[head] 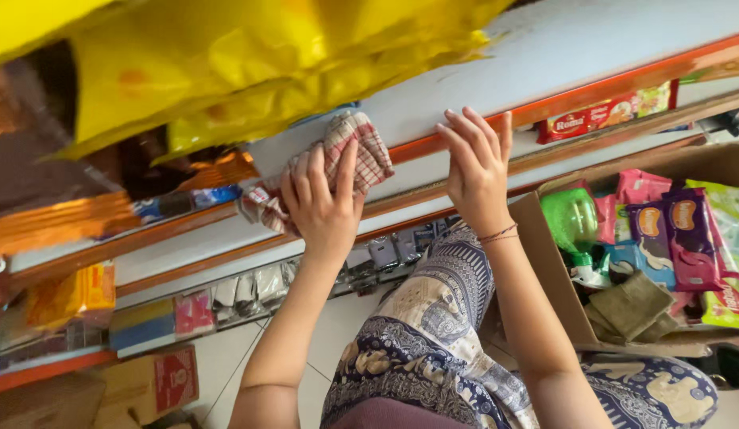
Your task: The person wipes a shelf with a cloth and then uses a handheld scanner to scan individual snack packages from a box, placing them onto the shelf or back into the box.
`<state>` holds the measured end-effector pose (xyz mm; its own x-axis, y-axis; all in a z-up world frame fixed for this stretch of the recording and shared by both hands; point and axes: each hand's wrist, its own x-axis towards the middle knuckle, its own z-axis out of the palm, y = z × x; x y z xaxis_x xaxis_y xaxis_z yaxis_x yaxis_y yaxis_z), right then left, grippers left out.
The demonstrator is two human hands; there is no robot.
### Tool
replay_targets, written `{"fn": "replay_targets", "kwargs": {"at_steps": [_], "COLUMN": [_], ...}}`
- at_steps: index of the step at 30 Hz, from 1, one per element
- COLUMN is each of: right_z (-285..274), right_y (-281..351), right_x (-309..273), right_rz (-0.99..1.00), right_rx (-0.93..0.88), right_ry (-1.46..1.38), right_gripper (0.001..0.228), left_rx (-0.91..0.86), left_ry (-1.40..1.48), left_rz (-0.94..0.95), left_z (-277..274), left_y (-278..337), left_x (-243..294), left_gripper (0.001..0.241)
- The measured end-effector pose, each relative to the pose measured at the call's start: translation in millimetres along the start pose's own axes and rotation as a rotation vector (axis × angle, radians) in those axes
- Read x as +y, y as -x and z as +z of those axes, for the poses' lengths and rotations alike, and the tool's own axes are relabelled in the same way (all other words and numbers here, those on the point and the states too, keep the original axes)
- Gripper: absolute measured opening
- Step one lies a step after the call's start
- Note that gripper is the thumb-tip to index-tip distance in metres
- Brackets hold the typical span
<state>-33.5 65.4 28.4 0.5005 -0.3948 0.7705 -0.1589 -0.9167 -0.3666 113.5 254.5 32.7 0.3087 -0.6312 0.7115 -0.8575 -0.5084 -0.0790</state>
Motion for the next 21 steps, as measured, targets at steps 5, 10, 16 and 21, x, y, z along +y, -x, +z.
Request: {"fn": "replay_targets", "kwargs": {"at_steps": [5,10,16,21], "right_z": [-22.9,-51.9,-74.6,-90.7], "right_y": [18.9,36.6,56.3,56.5], "right_x": [18.6,62.1,106.8,147.7], "right_rz": [0.080,0.310,0.537,0.441], "right_rx": [0.146,0.289,0.391,0.412], "right_ry": [-0.038,-0.137,-0.142,-0.208], "right_gripper": [0.037,0.038,0.035,0.040], "left_rx": [0.132,0.177,0.272,0.352], "left_ry": [-0.021,-0.042,-0.066,-0.084], "left_rz": [0.145,0.265,0.276,0.227], "left_z": [28.1,56.6,92.8,125.0], "left_y": [-47.1,-91.1,-130.2,-151.1], "left_x": [74.5,153.6,244.0,306.0], "left_gripper": [0.052,0.042,0.038,0.035]}}
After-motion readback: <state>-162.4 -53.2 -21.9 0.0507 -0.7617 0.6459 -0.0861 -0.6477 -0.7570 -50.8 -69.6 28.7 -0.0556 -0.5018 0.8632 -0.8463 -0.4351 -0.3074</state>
